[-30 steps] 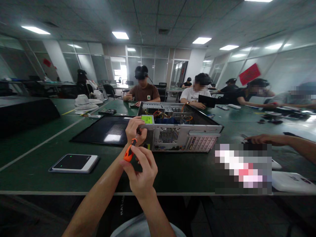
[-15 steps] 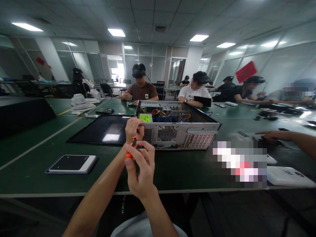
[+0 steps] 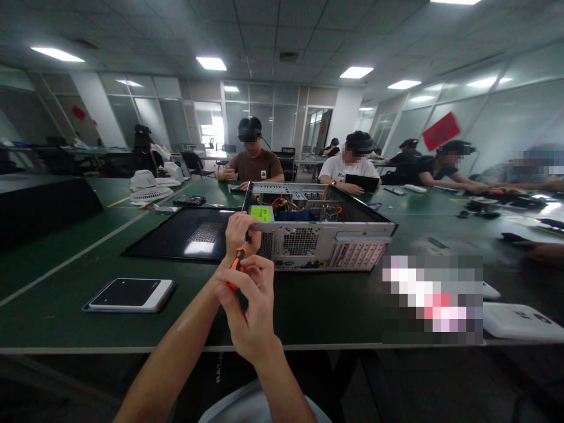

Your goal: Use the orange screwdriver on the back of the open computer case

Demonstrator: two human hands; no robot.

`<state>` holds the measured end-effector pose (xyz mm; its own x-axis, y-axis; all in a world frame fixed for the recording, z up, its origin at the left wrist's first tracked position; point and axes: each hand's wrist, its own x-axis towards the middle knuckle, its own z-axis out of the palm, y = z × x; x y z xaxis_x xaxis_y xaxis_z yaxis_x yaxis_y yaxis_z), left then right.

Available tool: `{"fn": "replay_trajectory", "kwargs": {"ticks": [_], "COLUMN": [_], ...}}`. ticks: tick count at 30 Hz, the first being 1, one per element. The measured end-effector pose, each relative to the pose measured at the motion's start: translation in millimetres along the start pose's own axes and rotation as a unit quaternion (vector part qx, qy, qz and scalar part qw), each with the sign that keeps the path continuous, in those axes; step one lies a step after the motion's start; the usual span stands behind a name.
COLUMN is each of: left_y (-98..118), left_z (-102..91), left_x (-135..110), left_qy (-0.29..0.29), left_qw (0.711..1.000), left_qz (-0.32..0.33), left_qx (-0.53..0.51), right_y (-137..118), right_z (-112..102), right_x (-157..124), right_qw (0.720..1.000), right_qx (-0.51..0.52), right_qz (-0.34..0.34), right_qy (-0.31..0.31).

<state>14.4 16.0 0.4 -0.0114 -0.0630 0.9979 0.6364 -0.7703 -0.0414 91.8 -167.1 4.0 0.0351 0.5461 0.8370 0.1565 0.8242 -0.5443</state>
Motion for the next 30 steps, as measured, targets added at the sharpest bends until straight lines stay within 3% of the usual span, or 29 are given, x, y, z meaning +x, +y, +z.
{"fn": "replay_trajectory", "kwargs": {"ticks": [6, 11, 18, 24, 30], "left_y": [3.4, 5.7, 7.4, 0.8, 3.8], "left_z": [0.0, -2.7, -3.1, 1.5, -1.9], "left_x": [1.5, 1.1, 0.6, -2.9, 0.6], "left_qy": [0.011, -0.005, -0.004, -0.002, 0.008], "left_qw": [1.000, 0.999, 0.999, 0.999, 1.000], "left_qz": [-0.014, -0.033, -0.038, -0.039, -0.012], "left_qx": [0.004, 0.024, 0.004, 0.010, -0.017], "right_y": [6.5, 6.6, 2.2, 2.4, 7.3], "right_z": [-1.7, -3.6, -5.7, -8.1, -4.5], "right_x": [1.8, -2.7, -1.7, -0.7, -1.2], "right_qw": [0.998, 1.000, 0.998, 1.000, 1.000], "right_qx": [0.058, 0.003, 0.044, -0.018, 0.014], "right_qz": [-0.023, -0.021, -0.023, 0.009, -0.006], "right_qy": [0.019, -0.009, -0.040, 0.004, 0.023]}}
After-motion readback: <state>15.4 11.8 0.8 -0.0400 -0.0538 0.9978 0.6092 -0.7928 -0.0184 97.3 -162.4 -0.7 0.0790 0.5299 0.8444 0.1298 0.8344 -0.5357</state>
